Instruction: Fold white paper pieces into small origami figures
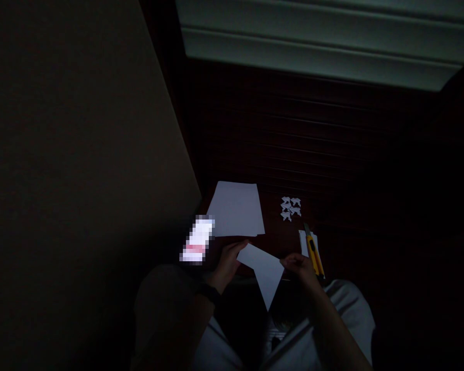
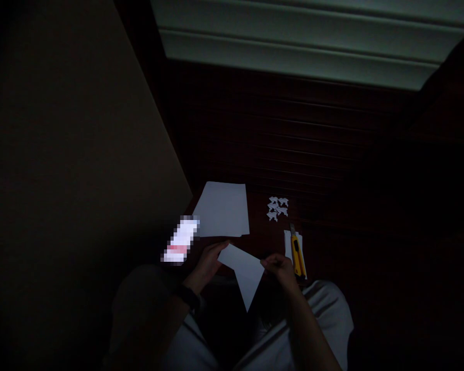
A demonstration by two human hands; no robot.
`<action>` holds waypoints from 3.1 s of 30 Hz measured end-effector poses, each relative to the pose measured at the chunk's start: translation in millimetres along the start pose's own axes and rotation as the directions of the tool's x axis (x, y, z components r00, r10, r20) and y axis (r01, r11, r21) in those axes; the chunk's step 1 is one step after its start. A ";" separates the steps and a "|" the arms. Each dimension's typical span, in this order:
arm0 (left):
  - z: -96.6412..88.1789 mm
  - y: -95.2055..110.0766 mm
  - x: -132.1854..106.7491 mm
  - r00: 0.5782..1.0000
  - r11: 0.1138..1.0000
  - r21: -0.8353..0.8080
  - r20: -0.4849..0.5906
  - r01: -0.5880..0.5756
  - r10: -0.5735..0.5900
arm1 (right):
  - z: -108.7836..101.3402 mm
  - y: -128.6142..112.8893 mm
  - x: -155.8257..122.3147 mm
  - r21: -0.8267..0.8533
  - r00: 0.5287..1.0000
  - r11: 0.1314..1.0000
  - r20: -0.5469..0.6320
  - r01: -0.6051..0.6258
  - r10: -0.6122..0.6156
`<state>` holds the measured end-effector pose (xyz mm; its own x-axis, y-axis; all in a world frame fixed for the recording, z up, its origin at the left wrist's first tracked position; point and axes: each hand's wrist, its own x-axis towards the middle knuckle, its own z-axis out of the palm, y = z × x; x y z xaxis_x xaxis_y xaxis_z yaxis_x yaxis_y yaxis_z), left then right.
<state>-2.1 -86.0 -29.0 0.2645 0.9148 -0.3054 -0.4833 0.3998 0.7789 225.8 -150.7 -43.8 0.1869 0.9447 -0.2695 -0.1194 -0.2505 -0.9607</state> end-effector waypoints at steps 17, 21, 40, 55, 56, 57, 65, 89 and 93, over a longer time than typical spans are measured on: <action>-2.9 -4.1 4.1 0.997 1.000 0.017 -0.074 0.008 -0.006 | -2.5 -2.2 -0.4 0.226 0.998 0.973 -0.013 -0.054 0.059; -0.9 -2.0 3.3 0.997 1.000 -0.011 -0.080 -0.001 0.000 | 2.6 -8.4 -2.6 0.279 0.998 0.960 -0.060 -0.011 0.029; 0.7 14.4 -6.8 0.965 0.891 0.446 0.257 -0.079 -0.043 | 3.3 -4.5 -0.1 -0.148 0.991 0.981 0.073 0.122 -0.113; 12.4 -10.0 13.6 0.918 0.665 0.717 0.378 -0.207 -0.122 | 3.9 -3.6 0.2 -0.249 0.984 0.954 0.103 0.169 -0.148; 14.1 -10.2 13.2 0.915 0.664 0.715 0.387 -0.219 -0.114 | 3.9 -3.4 -0.2 -0.249 0.983 0.954 0.113 0.166 -0.142; 15.8 -10.6 13.0 0.911 0.664 0.711 0.398 -0.231 -0.109 | 3.7 -3.2 -0.6 -0.250 0.984 0.955 0.120 0.162 -0.135; 21.1 -12.2 15.7 0.913 0.593 0.758 0.399 -0.273 -0.090 | 4.6 -7.1 -2.6 -0.268 0.983 0.950 0.119 0.164 -0.136; 12.8 -6.7 10.4 0.916 0.673 0.708 0.385 -0.211 -0.117 | 6.2 -4.6 0.3 -0.182 0.992 0.976 -0.011 0.123 -0.127; 3.7 2.7 7.1 0.915 0.691 0.695 0.384 -0.198 -0.124 | 4.2 -3.3 0.9 -0.153 0.990 0.979 -0.034 0.132 -0.139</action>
<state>1.6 -78.6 -27.0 0.6222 0.7650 -0.1662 0.1942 0.0548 0.9794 222.2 -148.1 -40.6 0.2345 0.9626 -0.1355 0.0566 -0.1527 -0.9867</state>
